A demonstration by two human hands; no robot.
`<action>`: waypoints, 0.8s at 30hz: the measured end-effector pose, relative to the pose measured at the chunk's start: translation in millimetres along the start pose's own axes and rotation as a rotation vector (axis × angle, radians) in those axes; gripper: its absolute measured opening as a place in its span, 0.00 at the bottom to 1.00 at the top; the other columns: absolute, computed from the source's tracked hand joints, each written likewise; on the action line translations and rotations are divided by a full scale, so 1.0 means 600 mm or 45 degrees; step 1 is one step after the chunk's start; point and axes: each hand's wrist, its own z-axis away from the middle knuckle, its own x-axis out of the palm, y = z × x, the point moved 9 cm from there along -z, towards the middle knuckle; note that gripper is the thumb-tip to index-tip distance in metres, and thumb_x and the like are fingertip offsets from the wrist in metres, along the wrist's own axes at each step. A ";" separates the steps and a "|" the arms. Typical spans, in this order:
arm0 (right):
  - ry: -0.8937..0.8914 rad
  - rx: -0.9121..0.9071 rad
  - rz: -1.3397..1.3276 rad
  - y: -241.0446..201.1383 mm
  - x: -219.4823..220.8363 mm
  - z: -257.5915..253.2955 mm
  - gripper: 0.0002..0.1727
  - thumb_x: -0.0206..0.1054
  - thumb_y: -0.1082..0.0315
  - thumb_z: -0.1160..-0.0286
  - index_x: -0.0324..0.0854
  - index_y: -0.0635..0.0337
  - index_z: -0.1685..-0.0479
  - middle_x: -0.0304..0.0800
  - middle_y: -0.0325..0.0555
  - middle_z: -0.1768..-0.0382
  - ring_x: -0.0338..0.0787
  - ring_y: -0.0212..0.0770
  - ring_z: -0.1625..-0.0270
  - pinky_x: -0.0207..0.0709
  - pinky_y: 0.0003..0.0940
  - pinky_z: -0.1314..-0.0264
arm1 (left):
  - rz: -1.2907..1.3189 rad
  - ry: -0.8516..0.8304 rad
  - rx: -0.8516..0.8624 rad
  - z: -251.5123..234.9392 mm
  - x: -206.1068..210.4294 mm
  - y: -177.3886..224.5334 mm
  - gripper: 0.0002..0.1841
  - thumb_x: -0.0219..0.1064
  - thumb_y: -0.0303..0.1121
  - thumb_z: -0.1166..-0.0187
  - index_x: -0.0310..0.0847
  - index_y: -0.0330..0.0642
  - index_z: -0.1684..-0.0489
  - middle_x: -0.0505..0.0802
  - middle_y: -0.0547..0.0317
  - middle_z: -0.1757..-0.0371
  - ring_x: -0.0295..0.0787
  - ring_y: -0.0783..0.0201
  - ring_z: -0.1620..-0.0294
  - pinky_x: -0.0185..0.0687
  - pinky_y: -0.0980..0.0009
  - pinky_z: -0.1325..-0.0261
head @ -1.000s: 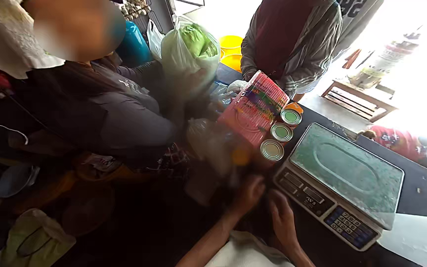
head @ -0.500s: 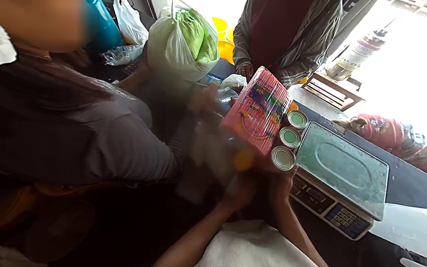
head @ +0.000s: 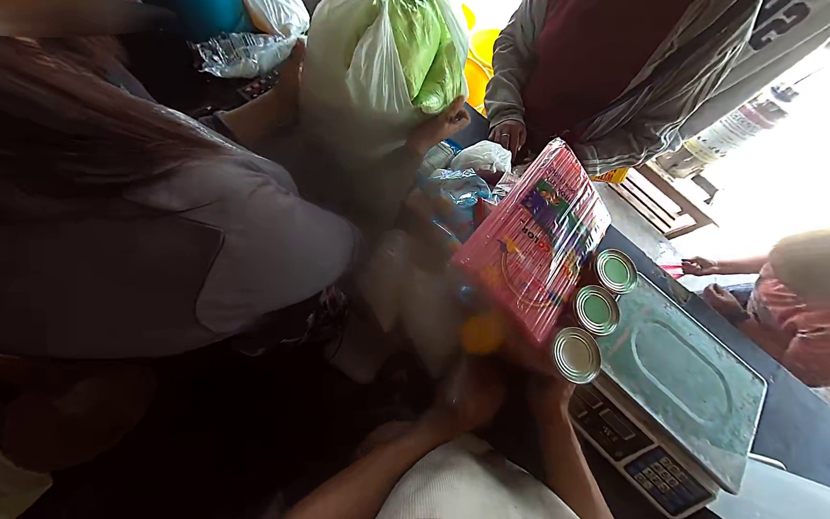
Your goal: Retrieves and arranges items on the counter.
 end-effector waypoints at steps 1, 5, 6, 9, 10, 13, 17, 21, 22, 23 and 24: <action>-0.004 0.010 -0.003 0.002 -0.002 -0.001 0.24 0.53 0.67 0.16 0.66 0.63 0.23 0.82 0.48 0.37 0.84 0.35 0.34 0.81 0.37 0.31 | -0.005 -0.001 -0.005 0.000 0.000 0.000 0.14 0.60 0.44 0.15 0.92 0.51 0.56 0.95 0.61 0.49 0.89 0.61 0.39 0.79 0.62 0.29; -0.011 0.022 0.097 -0.008 0.006 0.017 0.19 0.55 0.72 0.20 0.68 0.67 0.32 0.84 0.42 0.47 0.84 0.27 0.42 0.81 0.28 0.37 | -0.015 0.026 -0.014 0.003 0.005 -0.002 0.14 0.60 0.44 0.15 0.93 0.52 0.57 0.95 0.63 0.49 0.89 0.62 0.40 0.80 0.63 0.30; -0.018 0.020 0.097 -0.009 0.007 0.018 0.19 0.55 0.73 0.20 0.68 0.67 0.32 0.84 0.41 0.48 0.85 0.26 0.43 0.82 0.27 0.38 | -0.014 0.027 -0.009 0.003 0.006 -0.002 0.13 0.61 0.44 0.15 0.92 0.52 0.57 0.95 0.63 0.49 0.89 0.62 0.40 0.80 0.63 0.29; 0.005 0.017 0.072 0.006 -0.005 0.008 0.19 0.60 0.72 0.24 0.70 0.68 0.36 0.85 0.43 0.50 0.86 0.29 0.45 0.83 0.30 0.40 | -0.007 0.017 -0.002 0.005 0.006 -0.002 0.13 0.60 0.43 0.15 0.92 0.52 0.57 0.94 0.62 0.48 0.88 0.61 0.39 0.79 0.62 0.29; 0.002 0.012 0.068 0.010 -0.008 0.006 0.20 0.62 0.70 0.25 0.70 0.68 0.36 0.85 0.42 0.51 0.86 0.29 0.46 0.83 0.30 0.41 | 0.001 0.012 -0.006 0.005 0.005 -0.002 0.13 0.60 0.43 0.15 0.92 0.52 0.57 0.94 0.62 0.47 0.88 0.61 0.38 0.79 0.62 0.28; 0.002 0.014 0.034 0.014 -0.010 0.005 0.19 0.58 0.69 0.21 0.68 0.67 0.34 0.83 0.43 0.50 0.85 0.29 0.46 0.82 0.30 0.41 | 0.009 0.024 0.016 0.006 -0.004 -0.001 0.13 0.61 0.43 0.16 0.93 0.51 0.58 0.95 0.60 0.48 0.89 0.59 0.39 0.80 0.61 0.30; 0.034 0.107 0.479 -0.034 0.026 0.026 0.17 0.56 0.75 0.18 0.71 0.74 0.35 0.84 0.49 0.47 0.83 0.30 0.44 0.78 0.27 0.35 | 0.012 0.033 0.042 0.010 0.001 -0.002 0.14 0.60 0.44 0.16 0.93 0.52 0.57 0.95 0.61 0.48 0.88 0.59 0.38 0.80 0.61 0.29; 0.026 -0.098 0.599 -0.038 0.012 0.022 0.17 0.60 0.75 0.21 0.75 0.76 0.36 0.87 0.55 0.46 0.87 0.35 0.41 0.81 0.29 0.35 | 0.025 0.022 0.068 0.012 -0.005 0.000 0.14 0.61 0.44 0.16 0.93 0.51 0.60 0.95 0.60 0.50 0.89 0.59 0.39 0.80 0.60 0.30; 0.041 -0.066 0.255 -0.031 0.010 0.020 0.18 0.54 0.75 0.18 0.70 0.70 0.33 0.83 0.52 0.45 0.85 0.36 0.40 0.81 0.33 0.36 | 0.042 0.039 0.081 0.012 -0.010 0.000 0.13 0.61 0.43 0.16 0.93 0.51 0.61 0.95 0.59 0.51 0.89 0.59 0.41 0.80 0.60 0.32; 0.071 -0.031 0.009 -0.032 0.015 0.021 0.17 0.51 0.71 0.17 0.69 0.62 0.33 0.84 0.46 0.46 0.85 0.35 0.41 0.82 0.37 0.37 | 0.065 0.054 0.090 0.012 -0.013 0.000 0.13 0.61 0.42 0.16 0.93 0.50 0.62 0.95 0.59 0.53 0.89 0.59 0.41 0.81 0.61 0.32; 0.082 -0.014 -0.120 -0.040 0.024 0.026 0.17 0.52 0.68 0.17 0.70 0.58 0.33 0.85 0.44 0.46 0.86 0.36 0.41 0.83 0.41 0.36 | 0.081 0.058 0.099 0.012 -0.015 0.000 0.13 0.61 0.42 0.16 0.93 0.50 0.62 0.95 0.60 0.53 0.89 0.60 0.41 0.81 0.61 0.32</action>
